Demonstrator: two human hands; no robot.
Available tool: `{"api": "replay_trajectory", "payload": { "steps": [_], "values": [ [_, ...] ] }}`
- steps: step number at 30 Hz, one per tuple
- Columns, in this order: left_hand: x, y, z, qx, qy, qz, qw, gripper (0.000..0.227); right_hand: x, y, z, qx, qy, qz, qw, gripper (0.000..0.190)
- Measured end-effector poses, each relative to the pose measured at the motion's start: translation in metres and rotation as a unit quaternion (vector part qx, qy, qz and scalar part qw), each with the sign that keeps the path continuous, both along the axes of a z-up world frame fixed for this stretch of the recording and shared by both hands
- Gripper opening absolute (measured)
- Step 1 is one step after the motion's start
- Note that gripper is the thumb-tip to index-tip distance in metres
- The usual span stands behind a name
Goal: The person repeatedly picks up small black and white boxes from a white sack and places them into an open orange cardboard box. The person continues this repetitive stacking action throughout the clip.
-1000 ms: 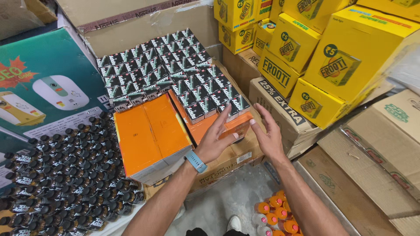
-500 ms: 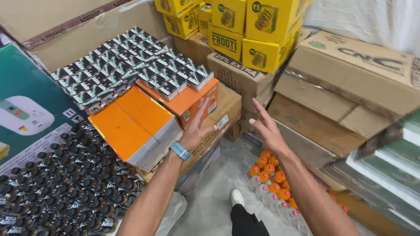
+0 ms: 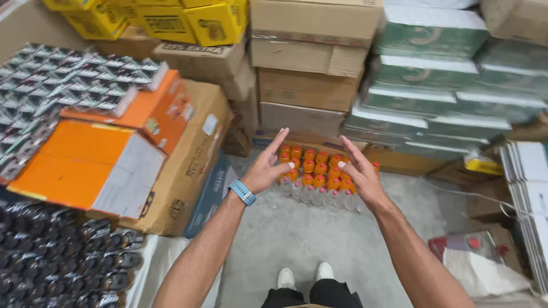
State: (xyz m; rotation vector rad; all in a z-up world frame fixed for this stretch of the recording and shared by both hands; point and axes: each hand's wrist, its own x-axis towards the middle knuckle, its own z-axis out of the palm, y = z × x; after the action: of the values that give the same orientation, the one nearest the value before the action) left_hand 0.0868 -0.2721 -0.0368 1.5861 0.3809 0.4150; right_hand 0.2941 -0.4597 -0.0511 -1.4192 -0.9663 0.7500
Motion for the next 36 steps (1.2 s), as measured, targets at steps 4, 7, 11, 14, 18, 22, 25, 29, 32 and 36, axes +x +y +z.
{"api": "replay_trajectory", "payload": {
  "steps": [4, 7, 11, 14, 18, 22, 25, 29, 32, 36],
  "values": [
    [0.068, -0.063, -0.001, -0.007, -0.017, -0.102, 0.995, 0.091, 0.025, -0.107, 0.017, -0.013, 0.007, -0.087, 0.996, 0.073],
    [0.124, -0.132, 0.005, -0.006, -0.011, -0.171, 0.985, 0.092, 0.054, -0.201, 0.008, 0.003, -0.006, -0.17, 0.985, 0.069],
    [0.18, -0.239, 0.032, -0.019, -0.032, -0.269, 0.962, 0.092, 0.058, -0.321, 0.029, 0.002, -0.016, -0.255, 0.967, 0.072],
    [0.226, -0.318, 0.024, -0.02, -0.041, -0.324, 0.945, 0.089, 0.071, -0.422, 0.031, -0.002, -0.023, -0.315, 0.949, 0.073],
    [0.284, -0.422, 0.011, -0.01, -0.039, -0.377, 0.925, 0.087, 0.085, -0.552, 0.028, -0.004, -0.051, -0.391, 0.919, 0.074],
    [0.321, -0.521, 0.007, -0.024, -0.043, -0.44, 0.897, 0.087, 0.083, -0.659, 0.019, -0.008, -0.049, -0.459, 0.887, 0.076],
    [0.346, -0.597, 0.003, -0.045, -0.046, -0.484, 0.872, 0.085, 0.072, -0.724, 0.023, 0.012, -0.073, -0.516, 0.853, 0.072],
    [0.384, -0.672, -0.006, -0.053, -0.016, -0.543, 0.838, 0.085, 0.072, -0.788, 0.002, 0.023, -0.051, -0.591, 0.805, 0.071],
    [0.409, -0.728, -0.011, -0.058, 0.0, -0.578, 0.814, 0.085, 0.074, -0.831, -0.007, 0.004, -0.025, -0.636, 0.771, 0.071],
    [0.447, -0.787, -0.027, -0.066, 0.021, -0.614, 0.787, 0.084, 0.091, -0.877, -0.032, -0.028, 0.008, -0.681, 0.732, 0.073]
  ]
}}
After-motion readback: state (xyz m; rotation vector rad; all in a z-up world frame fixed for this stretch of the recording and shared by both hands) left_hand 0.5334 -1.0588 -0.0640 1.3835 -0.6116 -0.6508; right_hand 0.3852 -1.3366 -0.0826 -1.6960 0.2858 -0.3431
